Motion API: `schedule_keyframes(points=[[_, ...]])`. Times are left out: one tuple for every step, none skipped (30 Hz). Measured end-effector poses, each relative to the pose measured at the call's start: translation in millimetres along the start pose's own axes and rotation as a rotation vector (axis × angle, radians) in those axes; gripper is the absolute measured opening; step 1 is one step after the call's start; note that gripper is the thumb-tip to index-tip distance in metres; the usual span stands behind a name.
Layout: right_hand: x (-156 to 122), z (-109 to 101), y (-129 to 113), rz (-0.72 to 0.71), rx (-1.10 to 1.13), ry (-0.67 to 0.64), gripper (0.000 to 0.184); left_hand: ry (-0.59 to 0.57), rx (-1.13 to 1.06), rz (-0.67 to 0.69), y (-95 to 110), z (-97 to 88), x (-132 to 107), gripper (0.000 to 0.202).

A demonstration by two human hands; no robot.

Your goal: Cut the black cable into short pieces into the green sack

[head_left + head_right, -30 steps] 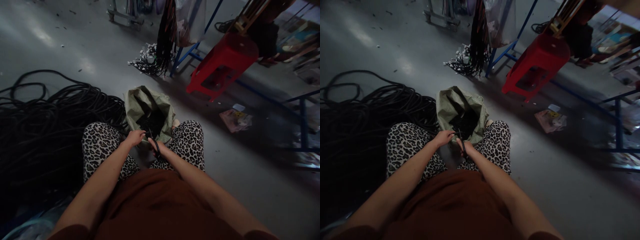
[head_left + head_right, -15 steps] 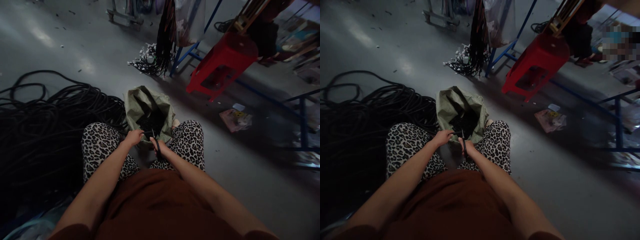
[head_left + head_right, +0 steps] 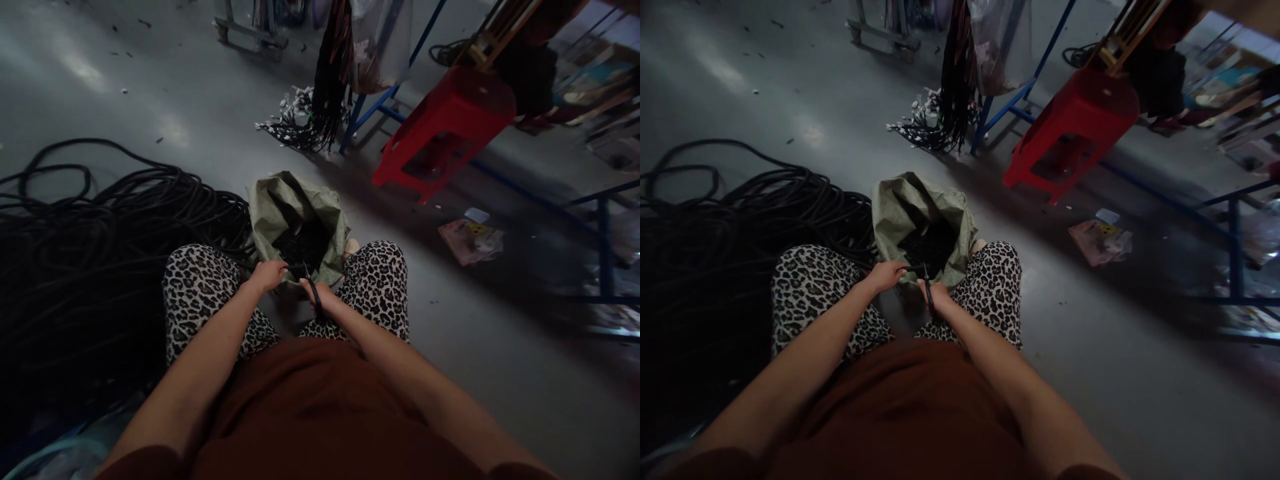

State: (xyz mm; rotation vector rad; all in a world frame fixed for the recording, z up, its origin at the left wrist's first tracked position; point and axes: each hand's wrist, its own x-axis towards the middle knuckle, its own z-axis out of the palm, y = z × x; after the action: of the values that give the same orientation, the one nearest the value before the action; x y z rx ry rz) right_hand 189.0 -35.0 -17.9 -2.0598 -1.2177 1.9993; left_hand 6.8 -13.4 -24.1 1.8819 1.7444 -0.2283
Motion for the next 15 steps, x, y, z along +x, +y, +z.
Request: schedule_keyframes(points=[[-0.1, 0.0, 0.0, 0.004, -0.027, 0.013, 0.051, -0.006, 0.005, -0.001, -0.1, 0.2, 0.1, 0.035], [-0.3, 0.0, -0.1, 0.008, -0.063, 0.031, 0.051, -0.012, 0.009, -0.001, -0.2, 0.3, 0.3, 0.035], [-0.5, 0.1, -0.2, 0.011, -0.096, 0.048, 0.052, -0.018, 0.012, -0.001, -0.2, 0.3, 0.5, 0.035], [-0.8, 0.3, -0.4, 0.01, -0.111, 0.048, 0.052, -0.024, 0.015, -0.003, -0.1, 0.3, 0.6, 0.035], [-1.1, 0.4, -0.5, 0.009, -0.12, 0.045, 0.052, -0.03, 0.017, -0.006, 0.0, 0.3, 0.7, 0.036], [-1.4, 0.6, -0.6, 0.007, -0.128, 0.044, 0.051, -0.035, 0.018, -0.012, 0.3, 0.2, 0.8, 0.036], [-1.6, 0.7, -0.6, 0.005, -0.134, 0.043, 0.051, -0.041, 0.019, -0.017, 0.5, 0.1, 0.8, 0.036], [-2.0, 0.9, -0.6, 0.004, -0.137, 0.046, 0.05, -0.047, 0.019, -0.021, 0.8, 0.0, 0.8, 0.036], [-2.4, 1.0, -0.7, 0.006, -0.138, 0.051, 0.049, -0.05, 0.019, -0.023, 1.1, -0.1, 0.7, 0.035], [-3.0, 1.0, -1.0, 0.007, -0.138, 0.057, 0.048, -0.051, 0.018, -0.022, 1.3, -0.1, 0.7, 0.035], [-3.8, 1.1, -1.4, 0.009, -0.137, 0.063, 0.047, -0.049, 0.018, -0.019, 1.4, -0.1, 0.5, 0.035], [-4.8, 1.0, -1.9, 0.014, -0.135, 0.068, 0.046, -0.046, 0.018, -0.014, 1.3, -0.1, 0.4, 0.035], [-5.9, 0.9, -2.6, 0.019, -0.132, 0.07, 0.046, -0.044, 0.019, -0.011, 1.2, 0.0, 0.3, 0.035], [-7.1, 0.7, -3.4, 0.025, -0.13, 0.069, 0.045, -0.043, 0.021, -0.009, 0.9, 0.1, 0.3, 0.035], [-8.1, 0.4, -4.1, 0.031, -0.128, 0.066, 0.045, -0.043, 0.023, -0.006, 0.6, 0.3, 0.3, 0.035]])
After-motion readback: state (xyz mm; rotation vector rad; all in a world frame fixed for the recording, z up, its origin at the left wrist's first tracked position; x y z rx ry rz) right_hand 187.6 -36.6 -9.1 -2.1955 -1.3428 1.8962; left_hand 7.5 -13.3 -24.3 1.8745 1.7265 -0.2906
